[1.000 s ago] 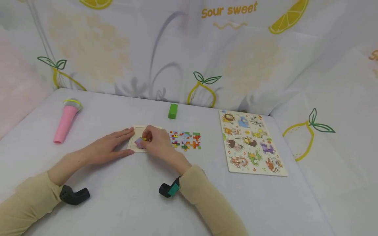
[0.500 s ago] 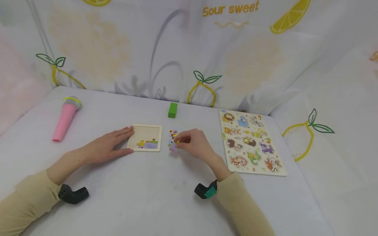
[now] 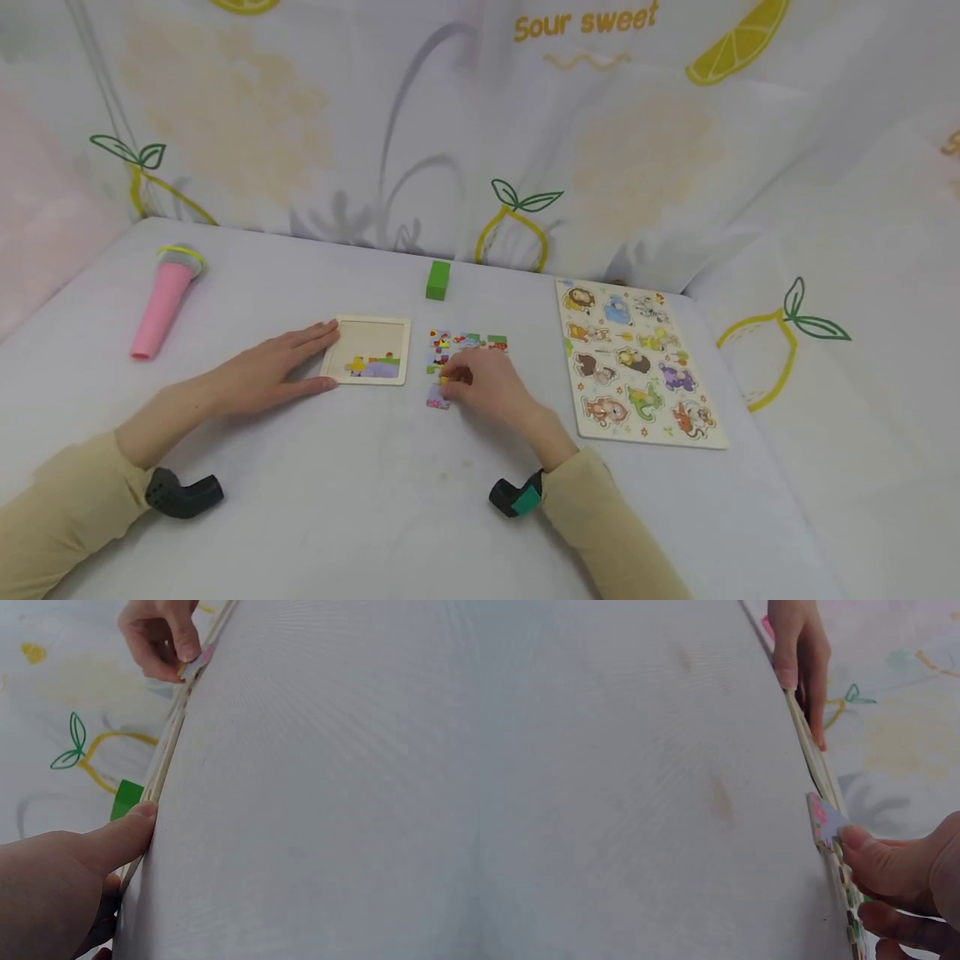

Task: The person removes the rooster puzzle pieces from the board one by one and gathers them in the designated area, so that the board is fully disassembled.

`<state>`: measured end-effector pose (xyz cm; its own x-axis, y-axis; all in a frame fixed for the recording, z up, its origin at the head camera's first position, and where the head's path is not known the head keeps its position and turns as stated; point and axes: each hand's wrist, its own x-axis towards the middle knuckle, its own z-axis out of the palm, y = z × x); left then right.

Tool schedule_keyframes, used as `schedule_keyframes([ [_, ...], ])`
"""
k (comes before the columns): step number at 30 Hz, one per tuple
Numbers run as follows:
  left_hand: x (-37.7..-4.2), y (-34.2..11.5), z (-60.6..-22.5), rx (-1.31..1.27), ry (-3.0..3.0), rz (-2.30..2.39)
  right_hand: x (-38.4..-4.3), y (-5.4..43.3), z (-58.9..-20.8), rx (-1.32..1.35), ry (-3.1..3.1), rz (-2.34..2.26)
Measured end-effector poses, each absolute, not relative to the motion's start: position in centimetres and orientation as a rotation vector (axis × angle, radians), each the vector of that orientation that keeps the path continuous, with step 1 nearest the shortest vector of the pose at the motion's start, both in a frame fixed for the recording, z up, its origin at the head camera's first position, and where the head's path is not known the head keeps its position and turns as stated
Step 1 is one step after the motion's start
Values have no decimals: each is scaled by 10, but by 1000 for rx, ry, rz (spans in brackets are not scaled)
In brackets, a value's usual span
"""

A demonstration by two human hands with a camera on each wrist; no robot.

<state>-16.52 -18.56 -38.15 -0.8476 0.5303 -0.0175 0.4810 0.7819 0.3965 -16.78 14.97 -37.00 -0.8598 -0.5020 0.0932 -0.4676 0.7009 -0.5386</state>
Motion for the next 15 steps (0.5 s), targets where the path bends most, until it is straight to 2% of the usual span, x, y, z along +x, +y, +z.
schedule_keyframes([
  [15,-165,-185,-383,813,2848,574,-159,138,-379,-1003,3008,-774],
])
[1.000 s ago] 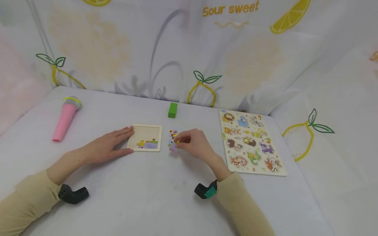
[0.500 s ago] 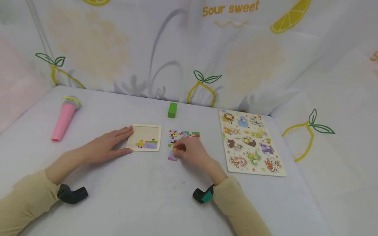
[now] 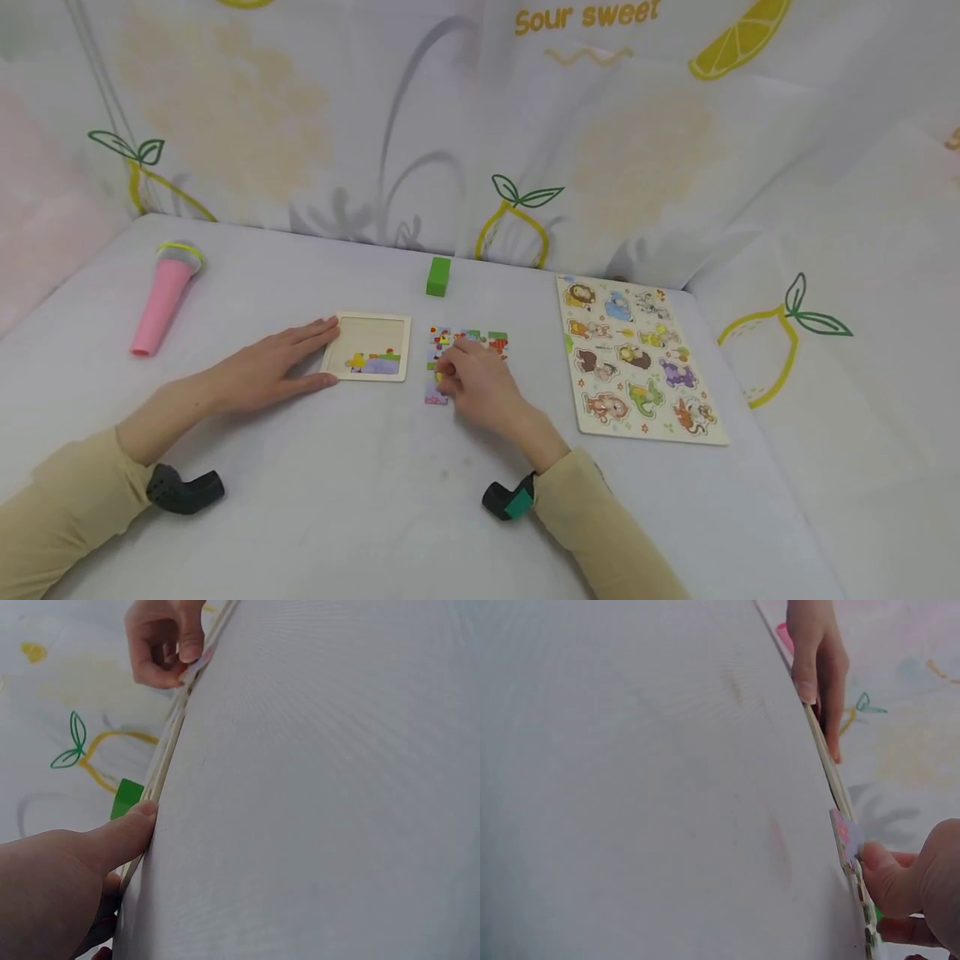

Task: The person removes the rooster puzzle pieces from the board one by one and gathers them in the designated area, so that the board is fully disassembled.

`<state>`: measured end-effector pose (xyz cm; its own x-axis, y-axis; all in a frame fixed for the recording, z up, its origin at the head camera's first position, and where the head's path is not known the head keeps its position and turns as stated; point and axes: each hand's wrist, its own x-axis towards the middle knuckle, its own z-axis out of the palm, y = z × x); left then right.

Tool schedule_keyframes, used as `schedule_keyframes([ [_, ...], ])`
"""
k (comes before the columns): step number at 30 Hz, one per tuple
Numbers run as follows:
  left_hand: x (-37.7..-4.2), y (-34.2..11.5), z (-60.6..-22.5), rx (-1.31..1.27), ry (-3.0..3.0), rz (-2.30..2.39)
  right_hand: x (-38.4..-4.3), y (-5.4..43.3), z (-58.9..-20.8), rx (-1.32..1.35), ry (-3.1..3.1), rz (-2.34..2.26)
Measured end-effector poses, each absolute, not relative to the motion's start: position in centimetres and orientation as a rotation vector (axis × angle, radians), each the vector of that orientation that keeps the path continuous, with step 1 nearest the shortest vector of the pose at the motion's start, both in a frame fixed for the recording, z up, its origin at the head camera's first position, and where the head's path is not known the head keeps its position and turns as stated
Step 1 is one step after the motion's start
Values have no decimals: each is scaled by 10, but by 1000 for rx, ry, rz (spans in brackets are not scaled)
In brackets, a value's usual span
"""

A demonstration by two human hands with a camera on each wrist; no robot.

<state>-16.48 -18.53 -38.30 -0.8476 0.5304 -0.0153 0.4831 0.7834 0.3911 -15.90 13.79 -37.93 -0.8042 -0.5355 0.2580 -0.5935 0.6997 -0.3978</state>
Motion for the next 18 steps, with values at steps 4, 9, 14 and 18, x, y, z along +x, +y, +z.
schedule_keyframes([
  [4,-165,-185,-381,819,2848,574,-160,138,-381,908,-2749,753],
  [9,-164,-186,-382,806,2845,568,-162,139,-379,827,-2793,772],
  [14,-164,-186,-382,804,2842,578,-164,146,-370,775,-2854,793],
  [18,-164,-186,-381,810,2844,579,-164,150,-364,807,-2965,775],
])
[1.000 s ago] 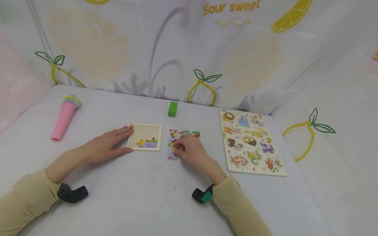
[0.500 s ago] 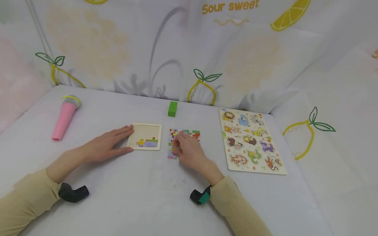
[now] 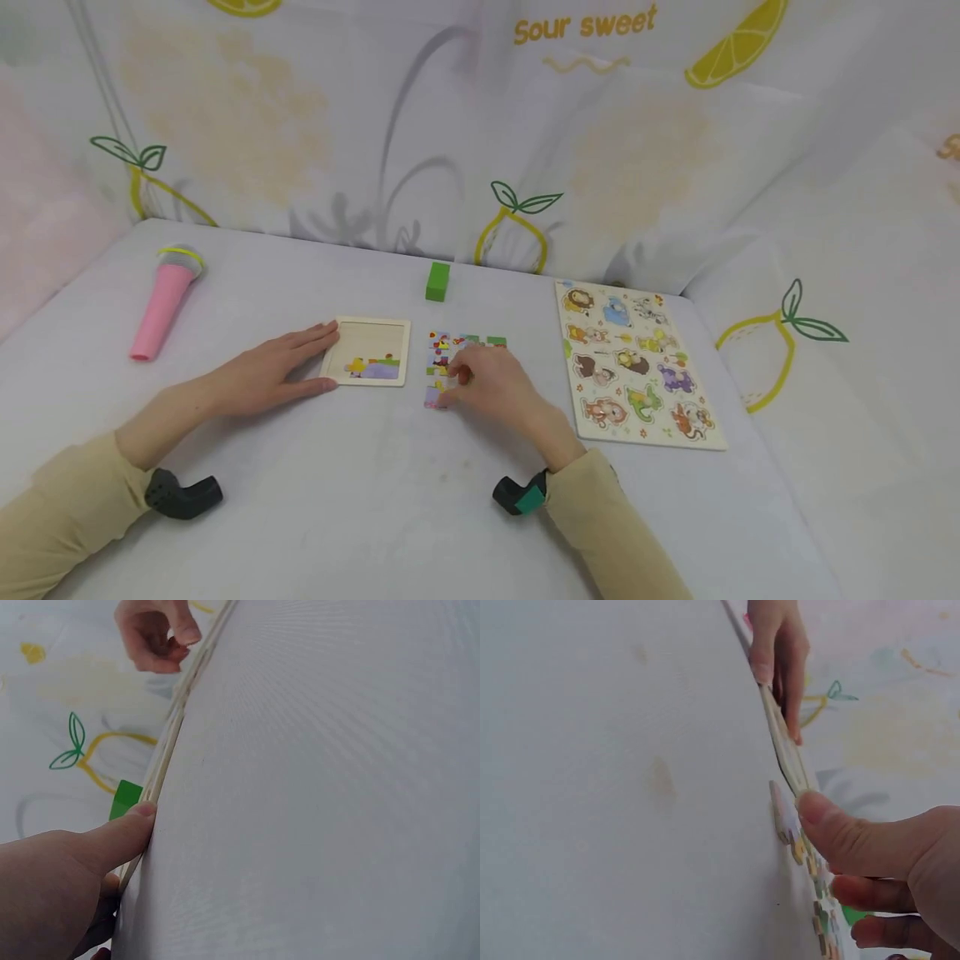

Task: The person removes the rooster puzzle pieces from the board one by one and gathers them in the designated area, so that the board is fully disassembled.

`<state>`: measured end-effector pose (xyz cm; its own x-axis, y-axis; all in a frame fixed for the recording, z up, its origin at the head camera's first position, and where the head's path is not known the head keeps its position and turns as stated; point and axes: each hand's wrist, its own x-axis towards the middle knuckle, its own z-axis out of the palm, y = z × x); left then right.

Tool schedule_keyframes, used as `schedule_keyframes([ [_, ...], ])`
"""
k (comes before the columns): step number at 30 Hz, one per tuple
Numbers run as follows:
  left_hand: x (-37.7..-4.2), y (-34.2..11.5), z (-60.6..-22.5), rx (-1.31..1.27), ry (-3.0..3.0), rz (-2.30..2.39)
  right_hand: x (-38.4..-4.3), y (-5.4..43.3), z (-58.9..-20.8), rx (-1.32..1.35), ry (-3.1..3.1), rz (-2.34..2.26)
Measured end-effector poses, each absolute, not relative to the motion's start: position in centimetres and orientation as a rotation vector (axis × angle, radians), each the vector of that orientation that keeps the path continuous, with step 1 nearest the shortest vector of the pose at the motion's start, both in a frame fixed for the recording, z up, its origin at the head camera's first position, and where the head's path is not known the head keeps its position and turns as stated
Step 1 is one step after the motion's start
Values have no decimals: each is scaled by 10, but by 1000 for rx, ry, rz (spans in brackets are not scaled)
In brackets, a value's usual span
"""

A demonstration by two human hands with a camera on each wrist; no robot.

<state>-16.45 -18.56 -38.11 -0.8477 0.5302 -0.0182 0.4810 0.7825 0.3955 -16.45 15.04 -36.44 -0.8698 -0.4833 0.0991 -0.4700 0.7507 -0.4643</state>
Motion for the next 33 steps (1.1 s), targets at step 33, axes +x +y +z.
schedule_keyframes([
  [33,-165,-185,-383,804,2858,572,-162,152,-366,-921,2844,-603],
])
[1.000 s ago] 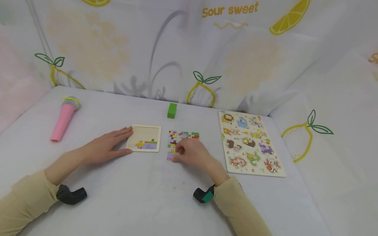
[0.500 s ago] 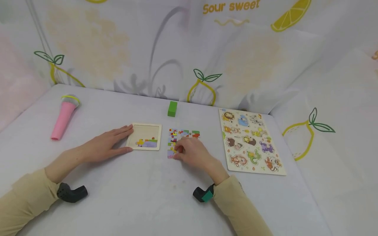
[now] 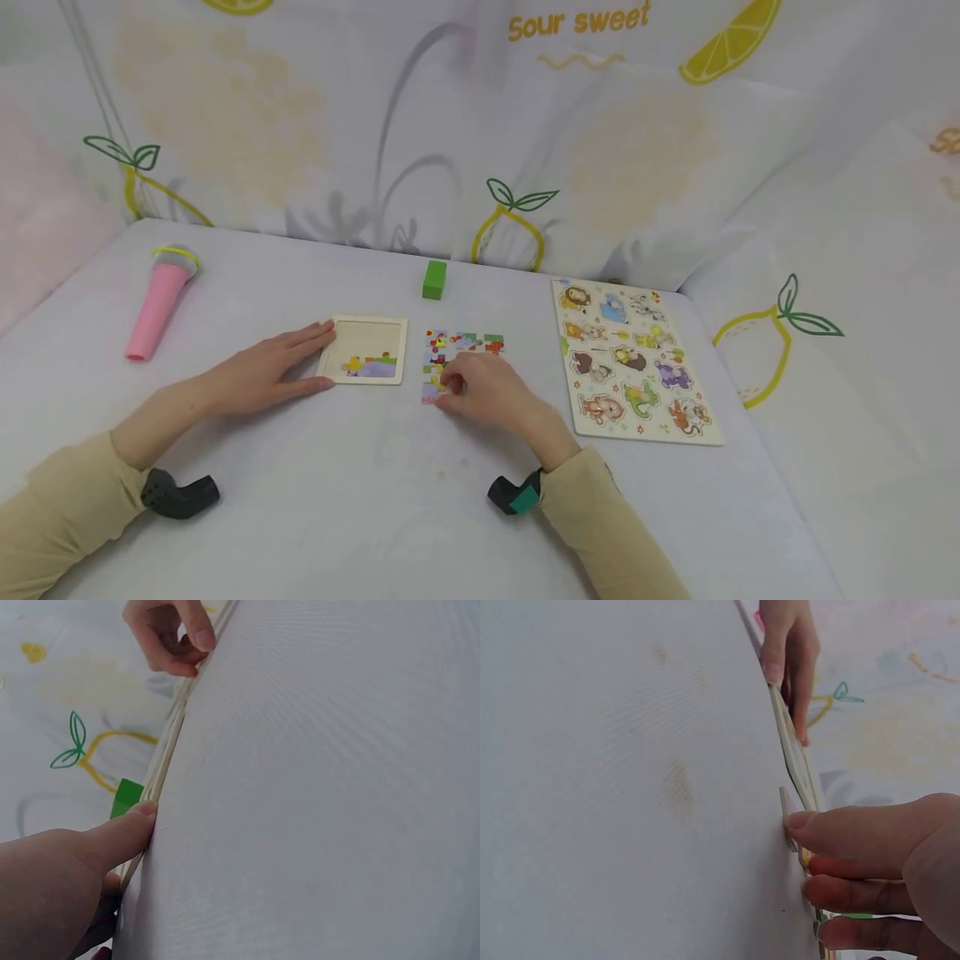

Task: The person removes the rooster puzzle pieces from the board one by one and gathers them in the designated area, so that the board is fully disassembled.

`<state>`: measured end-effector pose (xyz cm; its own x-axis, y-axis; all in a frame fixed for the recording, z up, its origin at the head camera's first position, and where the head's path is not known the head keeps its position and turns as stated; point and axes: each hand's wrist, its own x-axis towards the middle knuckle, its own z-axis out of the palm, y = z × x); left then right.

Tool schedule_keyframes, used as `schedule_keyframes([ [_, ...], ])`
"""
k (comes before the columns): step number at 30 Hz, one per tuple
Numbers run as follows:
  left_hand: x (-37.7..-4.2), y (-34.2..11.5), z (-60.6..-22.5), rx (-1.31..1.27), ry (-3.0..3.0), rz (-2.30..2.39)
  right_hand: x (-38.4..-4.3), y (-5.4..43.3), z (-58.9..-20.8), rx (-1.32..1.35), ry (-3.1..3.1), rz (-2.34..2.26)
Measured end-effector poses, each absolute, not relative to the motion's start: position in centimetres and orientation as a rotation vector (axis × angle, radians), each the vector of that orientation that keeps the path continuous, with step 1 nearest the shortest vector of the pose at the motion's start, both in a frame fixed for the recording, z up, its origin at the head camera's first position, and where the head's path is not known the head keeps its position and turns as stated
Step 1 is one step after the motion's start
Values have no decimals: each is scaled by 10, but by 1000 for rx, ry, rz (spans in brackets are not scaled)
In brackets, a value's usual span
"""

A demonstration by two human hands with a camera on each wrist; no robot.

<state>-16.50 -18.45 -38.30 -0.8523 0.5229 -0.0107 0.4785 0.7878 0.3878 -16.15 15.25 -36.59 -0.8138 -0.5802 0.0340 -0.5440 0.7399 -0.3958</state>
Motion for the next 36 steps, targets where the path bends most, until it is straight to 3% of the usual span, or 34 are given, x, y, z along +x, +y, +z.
schedule_keyframes([
  [10,-165,-184,-384,787,2842,575,-165,133,-352,-982,2870,-1004],
  [21,-166,-182,-387,782,2827,626,-189,54,-357,-942,2790,-912],
  [28,-168,-180,-385,820,2837,620,-187,40,-375,-791,2783,-874],
  [36,-167,-185,-385,804,2849,611,-185,36,-380,-875,2789,-823],
])
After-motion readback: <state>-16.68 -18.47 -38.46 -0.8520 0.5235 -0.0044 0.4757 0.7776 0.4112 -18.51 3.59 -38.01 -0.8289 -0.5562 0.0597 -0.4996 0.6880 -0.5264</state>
